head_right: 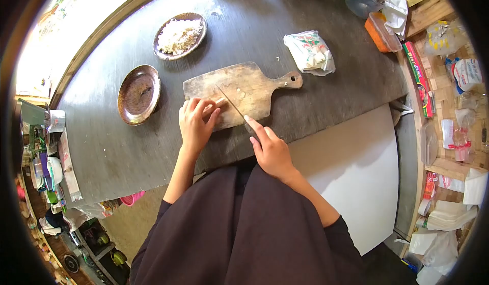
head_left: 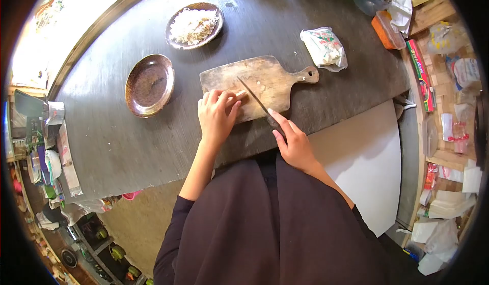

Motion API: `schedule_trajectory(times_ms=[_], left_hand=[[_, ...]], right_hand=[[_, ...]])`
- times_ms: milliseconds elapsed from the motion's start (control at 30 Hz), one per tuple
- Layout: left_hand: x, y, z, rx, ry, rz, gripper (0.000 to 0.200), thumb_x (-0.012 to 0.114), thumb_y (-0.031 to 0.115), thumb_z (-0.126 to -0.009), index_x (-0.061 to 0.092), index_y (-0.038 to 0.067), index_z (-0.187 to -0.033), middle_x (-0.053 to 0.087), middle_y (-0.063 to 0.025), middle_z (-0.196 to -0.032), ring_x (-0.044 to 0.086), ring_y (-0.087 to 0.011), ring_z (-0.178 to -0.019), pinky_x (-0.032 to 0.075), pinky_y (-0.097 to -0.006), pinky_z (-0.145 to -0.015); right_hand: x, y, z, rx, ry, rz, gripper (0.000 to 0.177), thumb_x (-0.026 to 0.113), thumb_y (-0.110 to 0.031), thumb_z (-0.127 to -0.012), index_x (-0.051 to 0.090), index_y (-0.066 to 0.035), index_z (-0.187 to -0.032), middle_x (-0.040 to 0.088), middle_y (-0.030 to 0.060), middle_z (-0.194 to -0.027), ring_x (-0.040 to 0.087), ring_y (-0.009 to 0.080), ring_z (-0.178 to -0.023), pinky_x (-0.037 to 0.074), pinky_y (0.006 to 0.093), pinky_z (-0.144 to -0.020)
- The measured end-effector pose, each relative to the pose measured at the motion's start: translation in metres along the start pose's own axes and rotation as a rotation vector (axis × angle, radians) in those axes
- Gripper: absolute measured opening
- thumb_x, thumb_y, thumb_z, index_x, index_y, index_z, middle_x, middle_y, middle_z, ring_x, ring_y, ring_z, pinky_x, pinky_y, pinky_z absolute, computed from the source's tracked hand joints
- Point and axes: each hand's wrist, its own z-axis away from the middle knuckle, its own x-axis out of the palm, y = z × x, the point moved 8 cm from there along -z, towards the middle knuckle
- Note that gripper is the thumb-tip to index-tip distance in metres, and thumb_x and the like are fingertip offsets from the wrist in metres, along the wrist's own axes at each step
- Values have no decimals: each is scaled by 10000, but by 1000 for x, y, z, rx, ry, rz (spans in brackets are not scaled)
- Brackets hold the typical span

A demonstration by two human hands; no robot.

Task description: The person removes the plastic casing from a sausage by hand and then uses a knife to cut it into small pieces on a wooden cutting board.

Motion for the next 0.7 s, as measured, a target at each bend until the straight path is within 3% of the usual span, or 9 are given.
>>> schedule_trajectory(times_ms=[67,367,700], left_hand=[[-3,5,-4,26,59,26,147,761,192,-841,715,132,-968,626,-64,-928,598,-290,-926,454,-410,-839],[5,-2,-8,23,16,155,74,750,112,-848,719,96,-913,638,-73,-881,628,-300,-854,486,-407,-769],[10,-6,-7,73,35,243,102,748,83,-819,701,75,-909,647,-77,-925,610,-306,-866,492,-401,-795]], right_hand=[[6,-3,4,-29,12,36,578,602,-127,-969,445,-243,-1513,604,147,-932,635,376,-710,533,474,-653],[16,-12,9,-7,-7,154,589,593,-133,-978,430,-237,-1534,548,132,-854,618,340,-628,537,435,-585],[31,-18,12,25,14,230,593,598,-143,-972,433,-233,-1534,534,148,-853,607,339,-564,528,440,-528]])
